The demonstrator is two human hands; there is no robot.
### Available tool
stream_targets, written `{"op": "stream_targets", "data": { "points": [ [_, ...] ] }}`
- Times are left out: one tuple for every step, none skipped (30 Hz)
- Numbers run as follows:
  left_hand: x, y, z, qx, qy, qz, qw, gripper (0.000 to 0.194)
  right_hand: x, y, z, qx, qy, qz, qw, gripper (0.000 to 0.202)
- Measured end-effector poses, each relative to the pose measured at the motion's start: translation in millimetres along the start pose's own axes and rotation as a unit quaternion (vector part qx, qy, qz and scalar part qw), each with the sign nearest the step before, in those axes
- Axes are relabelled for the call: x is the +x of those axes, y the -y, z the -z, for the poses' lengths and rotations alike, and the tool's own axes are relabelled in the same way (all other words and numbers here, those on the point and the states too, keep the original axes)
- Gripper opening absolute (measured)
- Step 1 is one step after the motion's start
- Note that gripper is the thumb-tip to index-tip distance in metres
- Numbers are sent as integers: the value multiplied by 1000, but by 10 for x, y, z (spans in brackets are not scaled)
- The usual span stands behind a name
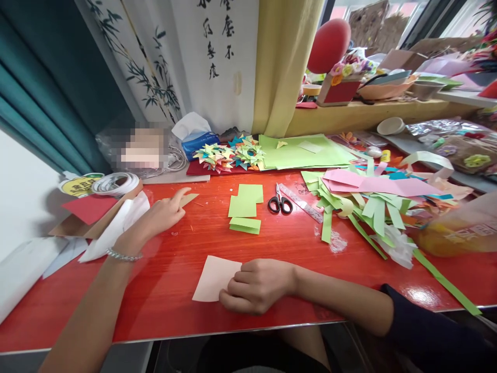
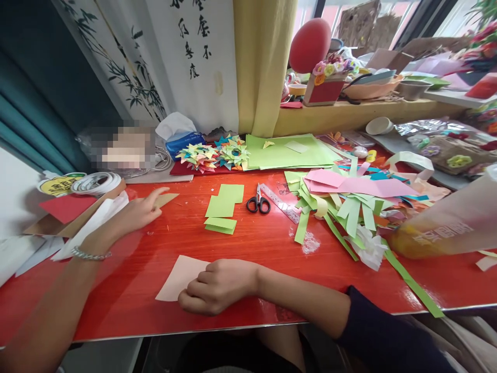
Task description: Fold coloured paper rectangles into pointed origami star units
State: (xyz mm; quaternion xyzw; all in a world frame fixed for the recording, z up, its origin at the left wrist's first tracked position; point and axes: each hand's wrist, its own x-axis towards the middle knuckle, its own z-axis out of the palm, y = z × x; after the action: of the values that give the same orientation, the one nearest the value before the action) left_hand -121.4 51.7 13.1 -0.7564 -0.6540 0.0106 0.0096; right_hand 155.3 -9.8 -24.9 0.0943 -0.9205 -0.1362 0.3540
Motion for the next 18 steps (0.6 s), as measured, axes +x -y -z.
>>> {"op": "stream_targets", "data": {
  "points": [
    [1,19,20,-12,6,21,1000,52,-4,4,-3,1,6,-4,1000,10],
    [6,39,35,-19,6,37,999,48,-8,9,-4,2,12,-7,1000,10],
    [13,57,41,-23,-1,47,999,43,-10,14,-5,3,18,-8,1000,11],
    [22,71,40,-27,-16,54,998,37,-12,17,-3,3,21,-11,1000,11],
    [32,79,32,-34,-39,59,997,32,-12,19,0,2,22,-12,1000,11],
    [42,81,20,-46,-65,63,995,27,-11,19,4,1,23,-11,1000,11],
    [50,77,7,-59,-89,69,992,24,-9,18,8,0,23,-9,1000,11],
    [56,66,-5,-71,-111,79,988,25,-7,16,11,-1,22,-7,1000,11],
    [59,51,-14,-79,-128,91,984,28,-6,13,12,-1,20,-5,1000,11],
    [59,33,-19,-77,-144,103,981,32,-6,10,12,-1,19,-4,1000,11],
    [58,14,-22,-68,-154,110,980,34,-7,8,11,-1,20,-4,1000,11],
    [56,-4,-24,-55,-160,106,980,36,-10,7,9,-1,20,-6,1000,12],
    [55,-19,-28,-46,-161,87,982,36,-14,7,5,-1,21,-7,1000,11],
    [55,-29,-35,-41,-161,52,985,36,-18,7,2,0,23,-8,1000,11],
    [57,-32,-45,-38,-156,5,987,36,-23,7,-1,1,25,-8,1000,11],
    [61,-28,-60,-38,-150,-43,987,37,-27,8,-5,2,26,-8,1000,11],
    [67,-17,-77,-43,-142,-83,985,39,-32,8,-7,3,27,-8,1000,11],
    [73,1,-94,-53,-132,-109,984,41,-35,9,-10,4,29,-8,1000,11]
  ]
}}
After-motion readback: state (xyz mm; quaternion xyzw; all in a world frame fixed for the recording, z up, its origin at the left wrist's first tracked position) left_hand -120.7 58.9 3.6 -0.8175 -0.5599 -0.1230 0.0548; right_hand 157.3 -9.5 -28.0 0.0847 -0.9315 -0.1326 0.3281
